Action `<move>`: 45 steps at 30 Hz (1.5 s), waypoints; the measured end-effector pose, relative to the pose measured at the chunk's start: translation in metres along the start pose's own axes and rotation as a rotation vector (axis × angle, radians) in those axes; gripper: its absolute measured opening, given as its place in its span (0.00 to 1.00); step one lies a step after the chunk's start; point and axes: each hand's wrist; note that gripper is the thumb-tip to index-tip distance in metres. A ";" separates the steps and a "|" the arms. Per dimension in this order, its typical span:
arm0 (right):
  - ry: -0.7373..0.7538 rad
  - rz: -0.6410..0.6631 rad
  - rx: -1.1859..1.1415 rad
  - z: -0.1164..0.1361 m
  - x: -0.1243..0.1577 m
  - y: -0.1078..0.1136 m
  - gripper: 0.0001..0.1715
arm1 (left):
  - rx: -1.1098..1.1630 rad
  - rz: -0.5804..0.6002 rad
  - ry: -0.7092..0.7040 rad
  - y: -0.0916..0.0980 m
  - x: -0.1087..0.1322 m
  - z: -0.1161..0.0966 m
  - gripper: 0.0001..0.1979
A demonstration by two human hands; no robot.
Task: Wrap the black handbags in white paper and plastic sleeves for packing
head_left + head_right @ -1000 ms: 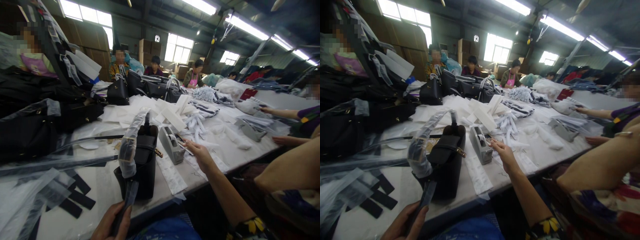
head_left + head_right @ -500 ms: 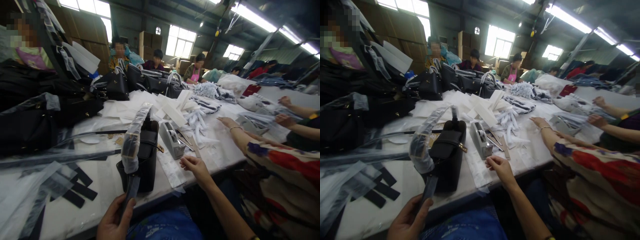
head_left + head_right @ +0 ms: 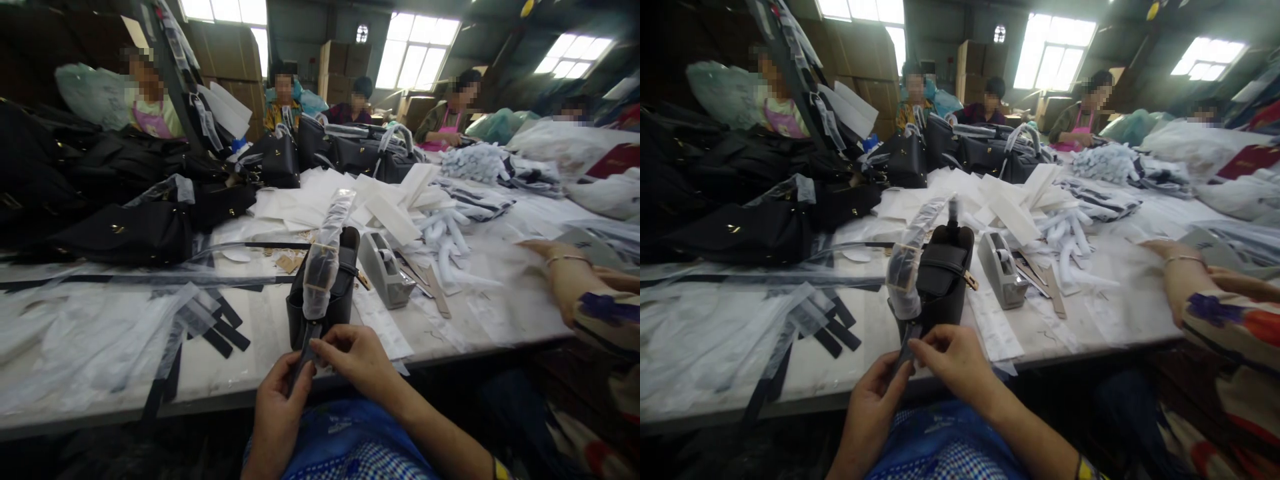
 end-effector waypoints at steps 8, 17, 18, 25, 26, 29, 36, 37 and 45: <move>0.011 0.213 -0.391 -0.019 0.007 0.012 0.15 | 0.341 0.289 0.392 0.002 0.004 -0.001 0.22; 0.071 0.000 -0.221 -0.020 0.013 -0.014 0.09 | 0.298 0.335 0.459 0.001 0.004 -0.008 0.24; 0.079 -0.005 -0.211 -0.020 0.013 -0.016 0.09 | 0.296 0.335 0.458 0.002 0.004 -0.009 0.23; 0.043 -0.034 -0.197 -0.016 0.013 -0.022 0.10 | 0.280 0.359 0.469 0.001 0.009 -0.008 0.22; 0.011 -0.033 -0.207 -0.015 0.013 -0.023 0.08 | 0.278 0.377 0.474 0.000 0.009 -0.006 0.23; -0.042 -0.008 -0.230 -0.013 0.012 -0.025 0.06 | 0.281 0.403 0.480 -0.002 0.010 -0.001 0.24; -0.014 0.204 -0.374 -0.007 0.010 -0.008 0.12 | 0.306 0.319 0.436 -0.001 0.010 -0.003 0.24; -0.054 0.258 -0.450 -0.007 0.011 -0.005 0.14 | 0.304 0.315 0.429 -0.002 0.010 -0.003 0.25; -0.199 0.261 -0.829 0.000 0.019 -0.014 0.21 | 0.261 0.210 0.260 -0.009 0.009 0.005 0.27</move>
Point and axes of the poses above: each hand's wrist, its own x-axis away from the middle knuckle, its own y-axis out of the back of the hand, z = x × y, and after that the axes turned 12 degrees about y, right-handed
